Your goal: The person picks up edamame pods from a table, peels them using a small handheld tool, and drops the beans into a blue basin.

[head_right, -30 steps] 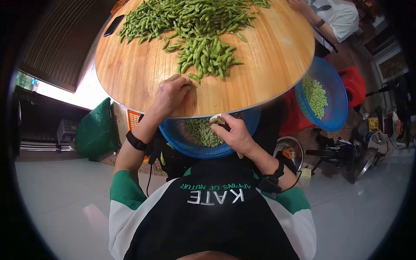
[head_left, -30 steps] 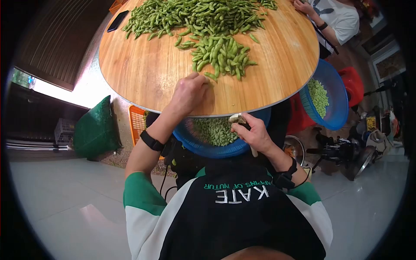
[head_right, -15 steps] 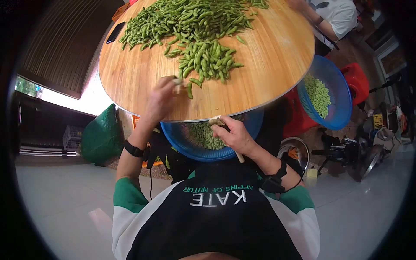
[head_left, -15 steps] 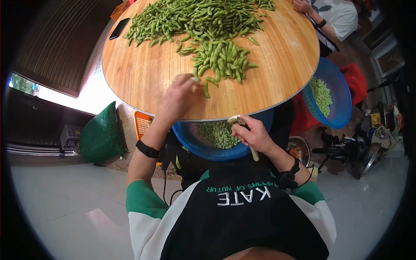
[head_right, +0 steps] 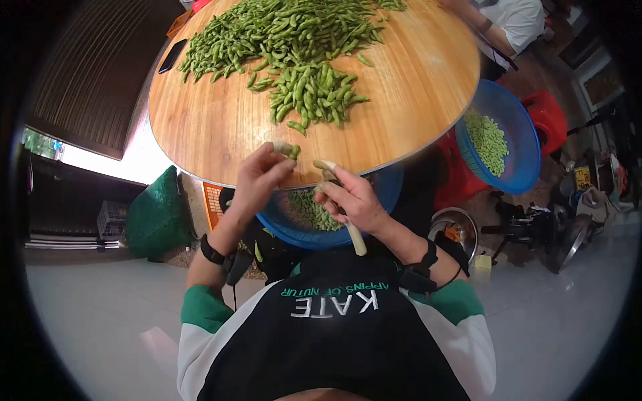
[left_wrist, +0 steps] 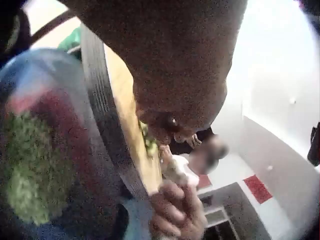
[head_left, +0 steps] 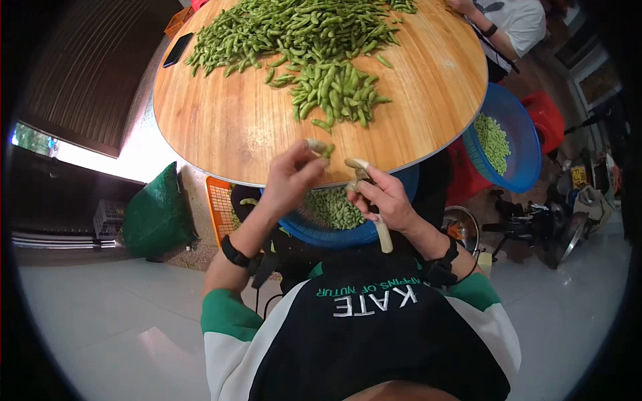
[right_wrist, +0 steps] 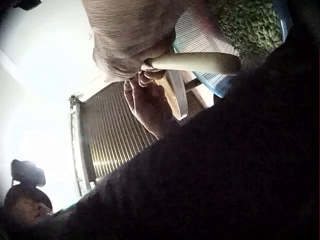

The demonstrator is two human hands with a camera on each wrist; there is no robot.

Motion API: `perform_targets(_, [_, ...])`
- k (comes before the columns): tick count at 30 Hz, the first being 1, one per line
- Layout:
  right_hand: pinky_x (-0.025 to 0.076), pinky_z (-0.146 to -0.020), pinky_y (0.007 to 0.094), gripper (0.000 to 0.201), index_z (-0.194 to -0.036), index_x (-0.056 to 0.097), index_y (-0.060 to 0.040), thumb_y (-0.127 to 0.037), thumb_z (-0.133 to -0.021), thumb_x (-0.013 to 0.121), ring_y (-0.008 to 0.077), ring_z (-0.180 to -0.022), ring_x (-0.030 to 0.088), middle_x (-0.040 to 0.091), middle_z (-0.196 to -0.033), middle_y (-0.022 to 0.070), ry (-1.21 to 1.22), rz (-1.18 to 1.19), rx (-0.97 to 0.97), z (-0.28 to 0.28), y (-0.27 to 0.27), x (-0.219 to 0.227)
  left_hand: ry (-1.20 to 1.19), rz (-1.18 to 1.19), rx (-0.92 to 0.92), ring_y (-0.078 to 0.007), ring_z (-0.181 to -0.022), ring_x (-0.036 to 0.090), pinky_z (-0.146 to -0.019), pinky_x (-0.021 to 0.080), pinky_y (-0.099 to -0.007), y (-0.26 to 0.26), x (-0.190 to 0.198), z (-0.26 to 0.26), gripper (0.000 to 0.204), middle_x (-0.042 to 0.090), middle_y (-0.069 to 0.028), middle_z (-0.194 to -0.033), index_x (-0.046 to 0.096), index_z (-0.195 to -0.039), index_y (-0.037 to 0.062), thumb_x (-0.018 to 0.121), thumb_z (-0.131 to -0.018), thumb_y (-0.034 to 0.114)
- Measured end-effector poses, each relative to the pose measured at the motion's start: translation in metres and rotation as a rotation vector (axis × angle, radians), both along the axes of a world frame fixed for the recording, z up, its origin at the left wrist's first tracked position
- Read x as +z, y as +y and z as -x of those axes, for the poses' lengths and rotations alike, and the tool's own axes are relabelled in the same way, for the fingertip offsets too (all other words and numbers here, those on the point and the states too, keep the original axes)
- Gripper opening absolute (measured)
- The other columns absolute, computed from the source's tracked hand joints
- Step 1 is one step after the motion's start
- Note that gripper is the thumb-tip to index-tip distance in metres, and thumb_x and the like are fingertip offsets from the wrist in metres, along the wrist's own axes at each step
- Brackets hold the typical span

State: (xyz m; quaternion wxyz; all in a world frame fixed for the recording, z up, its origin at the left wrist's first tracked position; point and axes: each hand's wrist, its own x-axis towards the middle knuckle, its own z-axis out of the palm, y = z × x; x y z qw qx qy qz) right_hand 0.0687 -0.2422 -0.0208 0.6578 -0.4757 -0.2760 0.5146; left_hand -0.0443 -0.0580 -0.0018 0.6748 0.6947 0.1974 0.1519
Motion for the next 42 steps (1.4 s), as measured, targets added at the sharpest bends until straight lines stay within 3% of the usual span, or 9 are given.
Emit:
perform_targets(3, [0.038, -0.044, 0.0175, 0.045, -0.140, 0.031, -0.0008, -0.010, -0.097, 0.041, 0.0066, -0.058, 0.047, 0.057, -0.087, 0.0094, 0.062, -0.018, 0.013, 0.000, 0.004, 0.002, -0.036, 0.187, -0.043, -0.0043, -0.064, 0.051, -0.057, 0.042, -0.0196, -0.025, -0.005, 0.002, 0.017, 0.061, 0.0008, -0.079, 0.059, -0.104, -0.0013, 0.060, -0.090, 0.007])
perform_targets(10, [0.037, -0.043, 0.0170, 0.044, -0.138, 0.036, -0.0044, -0.012, -0.096, 0.046, 0.0044, -0.056, 0.046, 0.058, -0.084, 0.0065, 0.134, -0.011, 0.003, 0.007, 0.007, 0.005, -0.174, -0.184, 0.060, -0.0042, -0.068, 0.052, -0.059, 0.044, -0.0201, -0.039, -0.027, 0.002, 0.015, 0.061, -0.0005, -0.078, 0.061, -0.103, -0.0028, 0.058, -0.091, 0.007])
perform_targets(15, [0.036, -0.044, 0.0167, 0.047, -0.143, 0.033, -0.0079, -0.012, -0.097, 0.045, 0.0066, -0.058, 0.045, 0.058, -0.090, 0.0096, 0.369, -0.124, 0.079, 0.006, 0.006, 0.003, -0.171, 0.306, 0.229, -0.0044, -0.061, 0.050, -0.055, 0.041, -0.0188, -0.044, -0.014, 0.004, 0.012, 0.059, 0.0009, -0.076, 0.062, -0.096, -0.0030, 0.057, -0.092, 0.007])
perform_targets(20, [0.035, -0.044, 0.0163, 0.049, -0.144, 0.029, -0.0065, -0.012, -0.097, 0.043, 0.0073, -0.056, 0.043, 0.057, -0.090, 0.0109, 0.434, -0.160, 0.088, -0.004, -0.001, 0.009, -0.018, -0.948, 0.548, -0.0183, -0.062, 0.056, -0.059, 0.045, -0.0301, 0.014, 0.017, 0.055, 0.010, 0.059, -0.0070, -0.069, 0.060, -0.077, 0.0031, 0.069, -0.077, 0.001])
perform_targets(23, [0.035, -0.043, 0.0160, 0.050, -0.144, 0.029, -0.0063, -0.011, -0.097, 0.044, 0.0073, -0.056, 0.043, 0.057, -0.090, 0.0112, 0.417, -0.149, 0.098, -0.008, -0.004, 0.006, 0.336, -1.284, 0.542, -0.0261, -0.089, 0.057, -0.074, 0.043, -0.0364, 0.047, 0.018, 0.098, 0.019, 0.061, -0.0059, -0.079, 0.060, -0.081, 0.0054, 0.062, -0.068, -0.007])
perform_targets(27, [0.035, -0.043, 0.0161, 0.051, -0.145, 0.028, -0.0066, -0.011, -0.097, 0.044, 0.0073, -0.056, 0.043, 0.057, -0.090, 0.0111, 0.441, -0.120, 0.121, -0.005, -0.001, 0.010, 0.352, -1.627, 0.342, -0.0343, -0.105, 0.056, -0.078, 0.045, -0.0362, 0.026, 0.027, 0.077, 0.041, 0.058, -0.0163, -0.108, 0.062, -0.110, 0.0053, 0.051, -0.074, -0.010])
perform_targets(29, [0.035, -0.043, 0.0163, 0.051, -0.145, 0.028, -0.0068, -0.011, -0.097, 0.044, 0.0074, -0.056, 0.043, 0.057, -0.089, 0.0108, 0.462, -0.129, 0.131, -0.004, 0.001, 0.008, -0.030, -1.096, 0.213, -0.0291, -0.094, 0.062, -0.074, 0.049, -0.0363, 0.005, 0.024, 0.055, 0.032, 0.056, -0.0176, -0.117, 0.059, -0.115, 0.0020, 0.054, -0.084, -0.004])
perform_targets(32, [0.036, -0.043, 0.0166, 0.051, -0.145, 0.028, -0.0072, -0.012, -0.097, 0.044, 0.0075, -0.055, 0.043, 0.057, -0.088, 0.0102, 0.489, -0.124, 0.140, -0.002, 0.000, 0.010, 0.060, -0.289, 0.007, -0.0065, -0.064, 0.054, -0.055, 0.045, -0.0222, -0.027, 0.010, 0.026, 0.026, 0.062, -0.0067, -0.077, 0.060, -0.111, -0.0010, 0.065, -0.087, 0.009])
perform_targets(42, [0.036, -0.044, 0.0165, 0.041, -0.136, 0.039, -0.0045, -0.014, -0.096, 0.046, 0.0068, -0.056, 0.044, 0.059, -0.089, 0.0081, 0.414, -0.071, 0.136, 0.000, -0.009, 0.006, -0.020, 0.398, -0.071, -0.0033, -0.054, 0.046, -0.046, 0.033, -0.0186, -0.037, -0.033, 0.012, 0.013, 0.061, 0.0003, -0.073, 0.066, -0.098, 0.0014, 0.063, -0.088, 0.009])
